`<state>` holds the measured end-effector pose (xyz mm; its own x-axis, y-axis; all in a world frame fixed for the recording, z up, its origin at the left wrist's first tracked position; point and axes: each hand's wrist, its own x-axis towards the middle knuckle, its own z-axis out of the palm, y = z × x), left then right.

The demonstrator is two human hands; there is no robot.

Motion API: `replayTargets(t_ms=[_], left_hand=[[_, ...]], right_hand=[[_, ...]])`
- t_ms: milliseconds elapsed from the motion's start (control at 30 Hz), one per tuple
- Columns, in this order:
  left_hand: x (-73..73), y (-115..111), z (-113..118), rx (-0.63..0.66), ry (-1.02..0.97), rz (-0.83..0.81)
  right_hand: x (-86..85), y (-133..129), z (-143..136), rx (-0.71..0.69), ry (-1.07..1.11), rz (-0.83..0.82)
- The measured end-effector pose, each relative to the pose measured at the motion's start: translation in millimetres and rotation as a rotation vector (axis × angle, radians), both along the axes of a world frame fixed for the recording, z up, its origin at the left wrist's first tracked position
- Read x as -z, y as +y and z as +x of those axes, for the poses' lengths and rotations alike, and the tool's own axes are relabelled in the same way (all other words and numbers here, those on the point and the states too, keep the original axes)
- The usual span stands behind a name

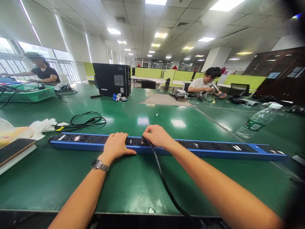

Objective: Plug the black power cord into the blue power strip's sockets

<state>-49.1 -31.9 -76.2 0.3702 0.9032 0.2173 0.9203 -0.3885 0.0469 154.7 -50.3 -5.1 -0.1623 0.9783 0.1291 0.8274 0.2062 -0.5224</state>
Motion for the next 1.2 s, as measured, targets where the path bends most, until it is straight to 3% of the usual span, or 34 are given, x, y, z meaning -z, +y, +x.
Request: replayTargets(t_ms=[100, 200, 367, 467, 567, 667, 767, 867, 967, 1200], left_hand=[[0.4, 0, 0, -0.001, 0.003, 0.002], [-0.1, 0, 1, 0.0, 0.016, 0.007], [-1.5, -2, 2, -0.01, 0.02, 0.005], [-1.0, -2, 1, -0.003, 0.005, 0.01], [-0.2, -1, 0, 0.002, -0.011, 0.009], [0.0, -1, 0, 0.006, -0.019, 0.007], [-0.8, -1, 0, 0.006, -0.007, -0.001], [-1.5, -1, 1, 0.003, 0.002, -0.002], [-1.0, -1, 0, 0.005, 0.005, -0.002], [1.6, 1, -1, 0.006, 0.013, 0.01]], right_hand=[[13.4, 17, -21, 0.026, -0.059, -0.013], [15.8, 24, -27, 0.037, -0.107, -0.043], [20.1, 20, -40, 0.036, -0.158, -0.052], [13.4, 16, -44, 0.07, -0.153, 0.002], [-6.5, 11, -26, 0.079, -0.045, 0.09], [-20.5, 5, 15, 0.04, -0.01, 0.086], [-14.1, 0, 59, 0.029, -0.102, -0.044], [1.8, 1, 86, 0.072, -0.125, -0.086], [11.9, 3, 88, 0.084, -0.113, -0.09], [21.2, -2, 62, 0.097, -0.31, -0.006]])
